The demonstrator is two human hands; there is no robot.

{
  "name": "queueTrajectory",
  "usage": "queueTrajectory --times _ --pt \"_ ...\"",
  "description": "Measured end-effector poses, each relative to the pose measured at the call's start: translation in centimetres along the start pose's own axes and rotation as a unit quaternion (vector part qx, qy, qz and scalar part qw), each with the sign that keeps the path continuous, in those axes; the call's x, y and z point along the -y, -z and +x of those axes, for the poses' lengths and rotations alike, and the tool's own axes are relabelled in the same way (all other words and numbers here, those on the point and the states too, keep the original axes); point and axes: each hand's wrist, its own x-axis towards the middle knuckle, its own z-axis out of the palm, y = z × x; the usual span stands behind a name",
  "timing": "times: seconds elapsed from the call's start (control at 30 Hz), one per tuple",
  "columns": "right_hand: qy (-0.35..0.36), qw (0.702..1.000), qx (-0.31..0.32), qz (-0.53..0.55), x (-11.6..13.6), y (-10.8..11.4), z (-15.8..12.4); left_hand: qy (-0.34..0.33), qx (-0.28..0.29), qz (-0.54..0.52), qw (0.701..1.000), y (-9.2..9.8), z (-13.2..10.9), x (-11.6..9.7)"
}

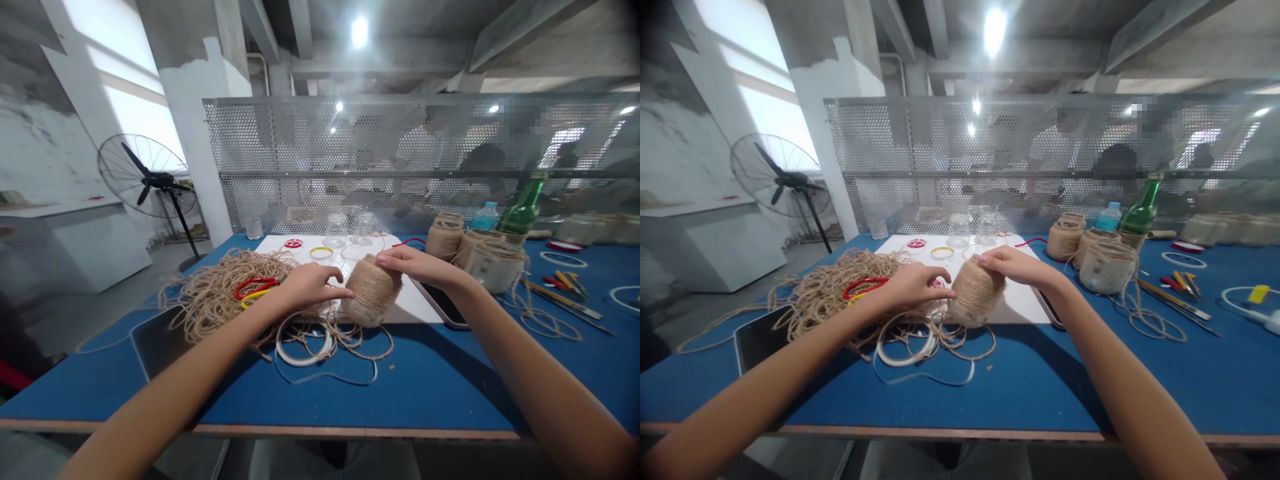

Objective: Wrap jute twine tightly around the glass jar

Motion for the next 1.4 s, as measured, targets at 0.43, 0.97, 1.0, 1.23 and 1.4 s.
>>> queueTrajectory --times 0.43,0.97,1.0,1.23,1.4 --pt "0.032 0.998 0.057 -0.009 -0.1 0.6 -0.2 -0.036 0.043 -0.061 0.997 -1.0 0.1 -0.2" --pt "-0.030 0.999 0.005 -0.031 1.2 0.2 -0.3 -0.031 0.015 -0.011 0.999 -0.4 -0.6 -2.2" --pt "-0.025 0.999 0.017 -0.032 1.2 0.2 -0.2 -0.031 0.015 -0.007 0.999 -0.4 -0.6 -2.2" --pt "-0.006 0.999 0.037 0.002 1.5 0.3 -0.3 -0.029 0.001 -0.006 1.000 -0.5 -0.4 -1.6" --pt "-0.015 0.999 0.041 0.021 1.2 0.3 -0.4 -0.029 0.003 -0.021 0.999 -0.7 -0.3 -1.4"
